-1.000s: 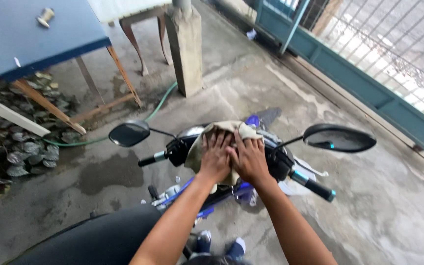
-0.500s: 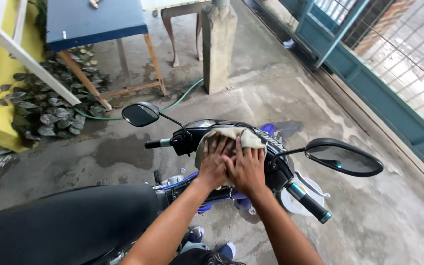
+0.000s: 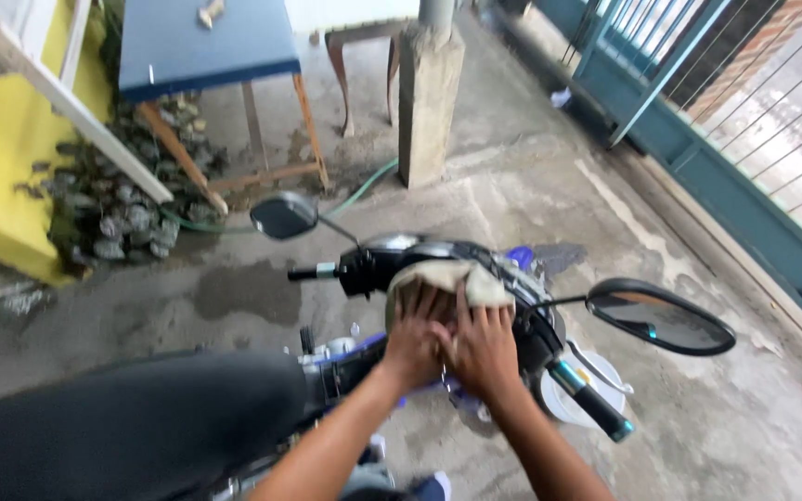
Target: Washing and wiping down a motorcycle with a cloth and soapy water
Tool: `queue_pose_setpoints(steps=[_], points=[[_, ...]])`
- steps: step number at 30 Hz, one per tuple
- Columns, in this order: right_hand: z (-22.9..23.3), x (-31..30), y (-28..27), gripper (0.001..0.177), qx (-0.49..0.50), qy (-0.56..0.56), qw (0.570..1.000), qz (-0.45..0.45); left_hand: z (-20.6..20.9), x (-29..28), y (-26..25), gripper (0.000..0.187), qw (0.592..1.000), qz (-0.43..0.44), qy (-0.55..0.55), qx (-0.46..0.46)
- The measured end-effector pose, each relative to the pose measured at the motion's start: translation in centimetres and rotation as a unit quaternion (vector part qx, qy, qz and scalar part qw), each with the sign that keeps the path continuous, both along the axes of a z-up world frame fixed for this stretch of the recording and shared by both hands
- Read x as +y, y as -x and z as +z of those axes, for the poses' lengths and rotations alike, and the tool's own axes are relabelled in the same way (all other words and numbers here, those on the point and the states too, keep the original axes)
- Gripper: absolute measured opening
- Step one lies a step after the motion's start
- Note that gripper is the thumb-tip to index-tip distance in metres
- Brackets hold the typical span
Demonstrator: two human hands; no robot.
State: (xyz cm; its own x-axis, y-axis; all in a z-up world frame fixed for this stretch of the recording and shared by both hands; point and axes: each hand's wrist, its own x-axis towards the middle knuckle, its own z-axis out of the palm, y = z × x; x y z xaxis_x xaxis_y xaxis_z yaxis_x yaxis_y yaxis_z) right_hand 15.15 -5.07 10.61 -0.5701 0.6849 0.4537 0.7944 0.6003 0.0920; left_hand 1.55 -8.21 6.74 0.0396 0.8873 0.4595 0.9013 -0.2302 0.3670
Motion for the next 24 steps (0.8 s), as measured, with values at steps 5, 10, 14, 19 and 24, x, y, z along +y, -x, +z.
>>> queue_pose_setpoints(steps=[5, 10, 14, 19, 24], points=[[-0.5, -0.6, 0.8, 0.083, 0.035, 0.075, 0.996, -0.022, -1.8, 0.4, 1.4, 0.062, 0.998, -0.034, -0.046, -0.007], [-1.6, 3.9, 2.0, 0.081, 0.069, 0.076, 0.994, -0.042, -2.6, 6.3, 2.8, 0.057, 0.996, -0.068, -0.062, 0.004], [-0.3, 4.0, 2.4, 0.082, 0.003, 0.076, 0.995, -0.059, -1.8, 6.7, 3.3, 0.061, 0.998, -0.050, -0.024, 0.003], [1.4, -0.7, 3.1, 0.084, -0.019, 0.103, 0.991, -0.078, -3.3, 2.5, 4.4, 0.065, 0.996, -0.090, 0.021, 0.009], [-0.2, -0.9, 3.4, 0.084, 0.003, 0.102, 0.992, -0.081, -5.0, 3.3, 5.2, 0.063, 0.992, -0.128, 0.015, -0.014]])
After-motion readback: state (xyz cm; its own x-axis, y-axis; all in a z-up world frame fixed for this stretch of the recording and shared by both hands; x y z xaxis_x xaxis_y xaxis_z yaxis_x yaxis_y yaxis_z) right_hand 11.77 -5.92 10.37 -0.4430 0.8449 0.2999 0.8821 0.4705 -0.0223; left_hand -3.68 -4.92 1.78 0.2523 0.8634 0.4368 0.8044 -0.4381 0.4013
